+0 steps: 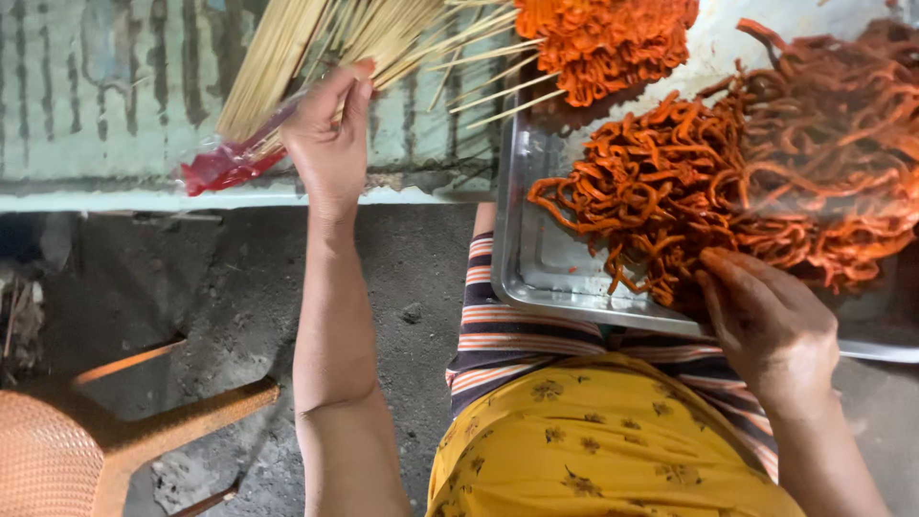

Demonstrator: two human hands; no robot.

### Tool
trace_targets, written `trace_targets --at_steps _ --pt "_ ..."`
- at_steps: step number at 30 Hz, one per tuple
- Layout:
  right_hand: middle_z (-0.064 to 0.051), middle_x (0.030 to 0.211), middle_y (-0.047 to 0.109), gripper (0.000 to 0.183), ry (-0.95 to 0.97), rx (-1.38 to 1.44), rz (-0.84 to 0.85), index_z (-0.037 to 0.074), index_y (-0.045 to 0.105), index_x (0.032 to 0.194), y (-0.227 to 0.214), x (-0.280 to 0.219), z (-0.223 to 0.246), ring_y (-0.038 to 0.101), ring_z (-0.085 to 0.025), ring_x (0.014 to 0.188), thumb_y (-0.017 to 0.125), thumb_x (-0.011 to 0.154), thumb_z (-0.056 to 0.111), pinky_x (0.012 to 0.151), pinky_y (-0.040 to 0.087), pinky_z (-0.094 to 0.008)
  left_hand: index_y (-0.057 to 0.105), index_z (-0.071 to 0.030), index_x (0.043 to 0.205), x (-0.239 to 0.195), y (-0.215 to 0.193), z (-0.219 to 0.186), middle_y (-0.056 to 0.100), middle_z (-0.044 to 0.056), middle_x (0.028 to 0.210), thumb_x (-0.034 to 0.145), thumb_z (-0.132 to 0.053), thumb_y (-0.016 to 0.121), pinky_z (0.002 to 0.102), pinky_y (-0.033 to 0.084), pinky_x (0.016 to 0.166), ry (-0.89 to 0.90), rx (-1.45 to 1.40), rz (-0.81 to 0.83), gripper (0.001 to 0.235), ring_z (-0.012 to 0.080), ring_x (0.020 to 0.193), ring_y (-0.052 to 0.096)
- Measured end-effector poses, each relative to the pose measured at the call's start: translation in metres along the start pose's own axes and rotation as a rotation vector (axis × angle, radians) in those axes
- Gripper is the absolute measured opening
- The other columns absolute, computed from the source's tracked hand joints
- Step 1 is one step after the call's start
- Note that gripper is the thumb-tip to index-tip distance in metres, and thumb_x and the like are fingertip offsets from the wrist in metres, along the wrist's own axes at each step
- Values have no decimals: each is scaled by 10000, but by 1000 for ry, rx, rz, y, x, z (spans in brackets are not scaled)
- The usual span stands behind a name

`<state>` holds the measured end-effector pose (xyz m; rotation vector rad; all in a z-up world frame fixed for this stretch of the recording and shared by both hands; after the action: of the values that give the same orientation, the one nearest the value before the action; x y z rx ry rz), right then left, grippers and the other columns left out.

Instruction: The person threads long, orange-colored animal intestines onto wooden skewers by hand, picking them up from a metal tray and sliding them along the skewers.

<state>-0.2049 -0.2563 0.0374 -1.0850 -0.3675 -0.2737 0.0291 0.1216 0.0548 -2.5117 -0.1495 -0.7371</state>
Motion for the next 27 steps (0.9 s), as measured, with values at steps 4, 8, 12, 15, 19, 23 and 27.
trace_targets --at_steps 4,8,12,15,19,23,27 --pt "-117 1135 752 236 10 0 -20 59 759 1188 -3 5 4 743 -245 993 824 960 62 859 602 -312 654 9 1270 3 10 2 785 105 1029 1084 -28 607 310 635 800 -92 -450 -6 196 172 900 782" --pt "-93 1142 758 185 9 -4 -12 77 765 1184 -6 14 13 749 -213 1002 839 1015 93 889 604 -292 692 26 1242 -10 27 27 766 113 945 1083 -44 630 291 628 642 -260 -636 -16 184 172 739 731" --pt "-109 1114 758 200 -15 -9 -23 61 760 1173 -10 17 17 752 -227 983 822 983 68 878 608 -304 721 20 1113 -22 38 80 705 71 817 1078 -93 635 236 442 502 -440 -632 -77 147 108 588 584" --pt "-97 1136 757 174 -3 -16 -19 76 758 1174 -7 14 14 751 -214 1009 817 1011 95 906 609 -299 726 5 998 -20 53 115 671 51 761 1034 -131 699 242 355 503 -472 -518 -84 143 81 575 495" --pt "-90 1171 756 224 15 -23 5 102 765 1191 -6 12 9 744 -227 997 808 972 123 882 604 -321 732 -7 933 -10 80 129 731 61 778 884 -150 823 302 518 653 -347 -47 5 177 121 688 632" --pt "-91 1124 754 252 30 15 -31 103 767 1137 -11 13 9 737 -263 951 799 888 126 829 602 -369 757 -43 944 2 111 121 762 99 795 800 -115 774 350 553 693 -169 210 44 162 208 686 712" --pt "-96 1095 761 271 7 39 -75 88 757 1119 -16 13 10 740 -269 919 792 853 123 798 605 -370 766 -37 846 8 113 104 722 215 818 792 -144 782 467 541 752 95 426 6 121 403 779 693"
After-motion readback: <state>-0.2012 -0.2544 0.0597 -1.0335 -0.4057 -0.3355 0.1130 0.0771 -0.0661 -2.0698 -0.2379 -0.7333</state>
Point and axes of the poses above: each hand's wrist, its own x-axis towards the middle knuckle, its own y-axis out of the palm, z = x × y, the point moved 9 cm from there along x, towards the middle knuckle
